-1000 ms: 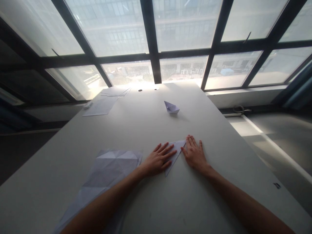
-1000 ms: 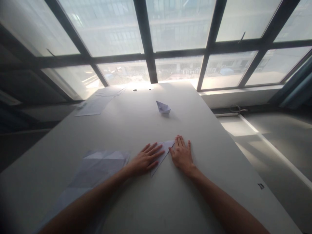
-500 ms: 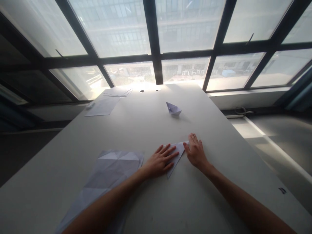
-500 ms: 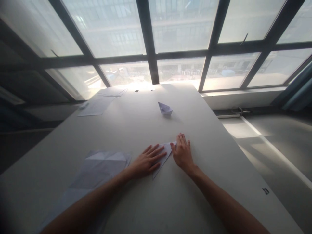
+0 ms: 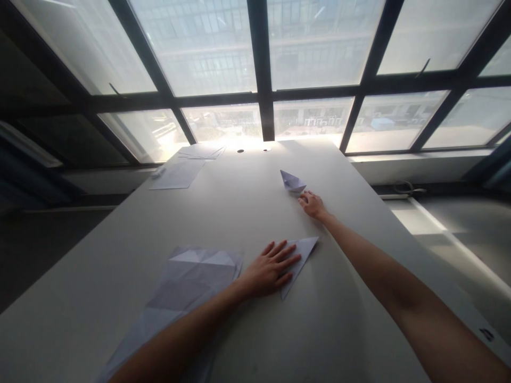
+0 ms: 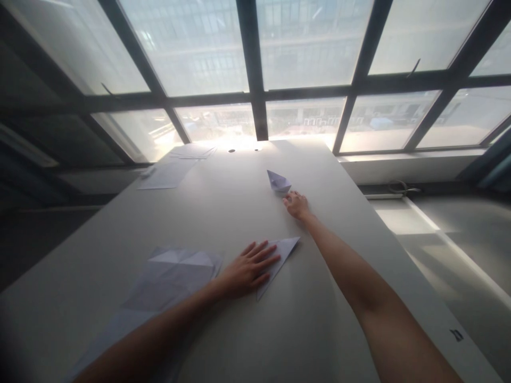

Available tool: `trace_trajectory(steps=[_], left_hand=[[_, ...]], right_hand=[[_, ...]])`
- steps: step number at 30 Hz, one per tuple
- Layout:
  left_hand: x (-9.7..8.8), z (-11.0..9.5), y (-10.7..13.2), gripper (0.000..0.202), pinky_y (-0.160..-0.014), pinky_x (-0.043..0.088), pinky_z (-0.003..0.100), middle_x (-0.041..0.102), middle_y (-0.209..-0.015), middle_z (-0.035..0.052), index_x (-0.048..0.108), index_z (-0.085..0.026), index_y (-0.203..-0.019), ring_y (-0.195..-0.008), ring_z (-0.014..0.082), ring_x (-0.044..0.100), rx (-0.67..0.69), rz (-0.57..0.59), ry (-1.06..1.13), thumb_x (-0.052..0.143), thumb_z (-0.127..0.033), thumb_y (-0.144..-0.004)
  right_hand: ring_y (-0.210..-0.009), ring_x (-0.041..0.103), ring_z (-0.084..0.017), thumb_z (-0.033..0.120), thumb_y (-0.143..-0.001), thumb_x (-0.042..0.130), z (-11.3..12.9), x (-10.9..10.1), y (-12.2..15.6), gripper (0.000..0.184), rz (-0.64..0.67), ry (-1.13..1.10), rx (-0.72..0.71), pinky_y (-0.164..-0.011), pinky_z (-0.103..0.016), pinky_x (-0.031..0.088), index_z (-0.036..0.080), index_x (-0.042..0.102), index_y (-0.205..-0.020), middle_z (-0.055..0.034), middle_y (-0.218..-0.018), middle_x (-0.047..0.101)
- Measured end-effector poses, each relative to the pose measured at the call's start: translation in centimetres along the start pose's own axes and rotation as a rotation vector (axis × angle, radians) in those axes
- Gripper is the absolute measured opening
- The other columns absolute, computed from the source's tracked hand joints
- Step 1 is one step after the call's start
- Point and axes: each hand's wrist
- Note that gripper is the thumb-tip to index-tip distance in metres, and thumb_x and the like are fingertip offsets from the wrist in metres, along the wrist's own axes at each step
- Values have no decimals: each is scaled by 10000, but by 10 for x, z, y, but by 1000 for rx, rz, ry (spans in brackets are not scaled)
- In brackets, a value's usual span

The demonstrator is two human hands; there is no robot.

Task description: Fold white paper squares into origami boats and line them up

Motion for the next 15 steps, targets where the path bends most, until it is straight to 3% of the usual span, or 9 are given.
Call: trace_trajectory(steps=[8, 15], left_hand=[[0, -1, -1, 555, -1198, 104, 483, 174, -1614, -26, 227, -370, -1530, -1492, 249, 111, -5, 4, 9, 381, -455, -1003], [0, 0, -1, 553, -1197, 120, 480, 189, -1610, -30, 225, -383, -1528, -1489, 250, 131, -1, -15, 7, 385, -453, -1003]], right_hand=[[-1411, 334, -252, 385, -940, 506, 5, 10, 5, 413, 50, 3, -49, -1165, -501, 120, 175, 575, -1288, -130, -1472, 467], [-1415, 330, -236, 353, -960, 470, 13, -1, 16, 423, 92, -9, -95, -1163, -483, 159, 161, 546, -1329, -127, -1468, 473]])
Point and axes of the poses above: each hand's wrist, its own y-axis away from the middle knuckle, its own x-axis out of the palm, z = x × y
